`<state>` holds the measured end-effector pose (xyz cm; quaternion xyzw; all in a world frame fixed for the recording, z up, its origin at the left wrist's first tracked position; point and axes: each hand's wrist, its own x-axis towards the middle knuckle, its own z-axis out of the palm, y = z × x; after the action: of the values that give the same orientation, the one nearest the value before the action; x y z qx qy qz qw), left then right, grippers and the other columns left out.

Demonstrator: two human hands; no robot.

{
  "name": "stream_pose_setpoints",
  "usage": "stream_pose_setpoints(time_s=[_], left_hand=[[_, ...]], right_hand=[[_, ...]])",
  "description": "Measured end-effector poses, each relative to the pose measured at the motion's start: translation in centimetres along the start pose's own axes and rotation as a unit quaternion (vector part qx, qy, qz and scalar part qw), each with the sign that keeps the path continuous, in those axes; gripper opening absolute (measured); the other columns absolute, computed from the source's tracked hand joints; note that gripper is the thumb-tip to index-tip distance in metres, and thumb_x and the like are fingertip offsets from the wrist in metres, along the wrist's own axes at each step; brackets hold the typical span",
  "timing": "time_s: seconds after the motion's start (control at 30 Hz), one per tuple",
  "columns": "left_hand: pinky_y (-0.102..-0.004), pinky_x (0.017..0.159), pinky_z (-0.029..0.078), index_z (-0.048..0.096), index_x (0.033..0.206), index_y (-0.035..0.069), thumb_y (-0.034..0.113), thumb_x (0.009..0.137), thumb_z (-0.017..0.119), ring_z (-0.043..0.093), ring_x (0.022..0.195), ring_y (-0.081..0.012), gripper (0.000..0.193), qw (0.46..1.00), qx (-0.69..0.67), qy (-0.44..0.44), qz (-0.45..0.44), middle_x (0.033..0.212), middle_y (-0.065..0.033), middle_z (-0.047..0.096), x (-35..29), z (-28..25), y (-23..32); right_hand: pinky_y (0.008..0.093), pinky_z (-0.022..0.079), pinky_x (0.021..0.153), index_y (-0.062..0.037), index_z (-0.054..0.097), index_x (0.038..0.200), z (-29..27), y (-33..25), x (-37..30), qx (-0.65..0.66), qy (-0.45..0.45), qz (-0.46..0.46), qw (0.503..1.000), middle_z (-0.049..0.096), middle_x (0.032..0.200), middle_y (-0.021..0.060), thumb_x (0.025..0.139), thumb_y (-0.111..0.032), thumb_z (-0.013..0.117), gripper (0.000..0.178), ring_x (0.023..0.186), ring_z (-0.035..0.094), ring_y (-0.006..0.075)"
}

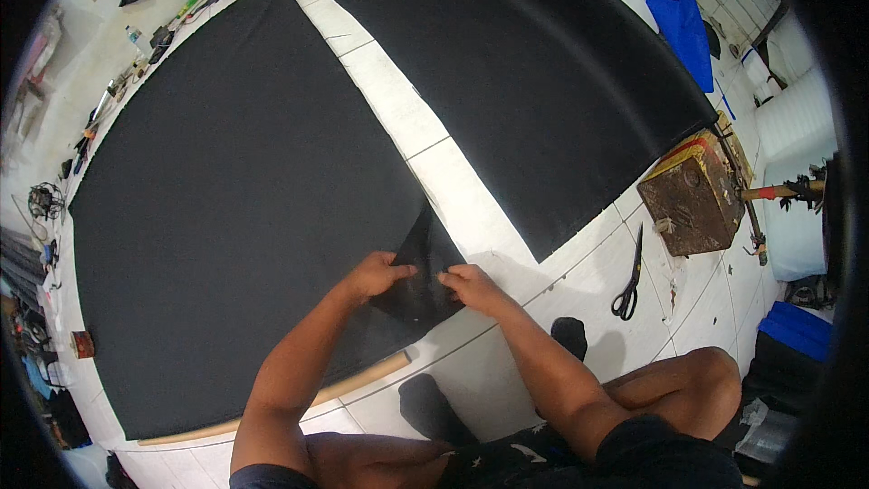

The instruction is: The person cuts a large piece of black fabric on the floor using shears. They use a wooden stick to measure and align the fabric before cutting it into sections. The person also folds the fabric edges and uses a small stool to weigh down the material.

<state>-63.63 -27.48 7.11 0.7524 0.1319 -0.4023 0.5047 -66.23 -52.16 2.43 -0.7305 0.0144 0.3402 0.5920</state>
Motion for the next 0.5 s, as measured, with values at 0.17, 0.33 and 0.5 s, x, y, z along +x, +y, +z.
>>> stream_pose_setpoints(time_s=[0.17,0.33,0.5], left_hand=[[-0.0366,0.081,0.050,0.071,0.097,-0.002,0.031,0.089,0.071,0.066,0.083,-0.0234,0.034,1.000,-0.027,0.002,-0.015,0.092,-0.0145,0.071,-0.9,-0.6,-0.8],[-0.0371,0.086,0.050,0.071,0.101,-0.004,0.031,0.090,0.070,0.069,0.091,-0.0266,0.037,1.000,-0.013,-0.007,-0.001,0.097,-0.0174,0.072,0.1,-0.2,-0.7],[-0.0310,0.067,0.054,0.071,0.095,0.000,0.026,0.092,0.071,0.067,0.072,-0.0162,0.027,1.000,0.012,0.003,-0.012,0.088,-0.0092,0.072,0.1,-0.8,-1.4]], right_hand=[[0.0403,0.053,0.072,0.0031,0.066,0.098,0.4,-5.2,-0.9,-0.088,0.095,0.144,0.981,0.069,0.092,0.0220,0.096,-0.035,0.062,0.038,0.088,0.069,0.0267],[0.0421,0.053,0.077,0.0013,0.061,0.109,-0.8,-1.1,-0.4,-0.327,0.212,-0.002,0.921,0.068,0.096,0.0194,0.084,-0.043,0.075,0.052,0.092,0.068,0.0281],[0.0367,0.050,0.067,-0.0031,0.063,0.093,3.6,-5.3,-1.3,-0.179,0.179,-0.046,0.966,0.064,0.077,0.0094,0.078,-0.043,0.082,0.047,0.076,0.064,0.0207]])
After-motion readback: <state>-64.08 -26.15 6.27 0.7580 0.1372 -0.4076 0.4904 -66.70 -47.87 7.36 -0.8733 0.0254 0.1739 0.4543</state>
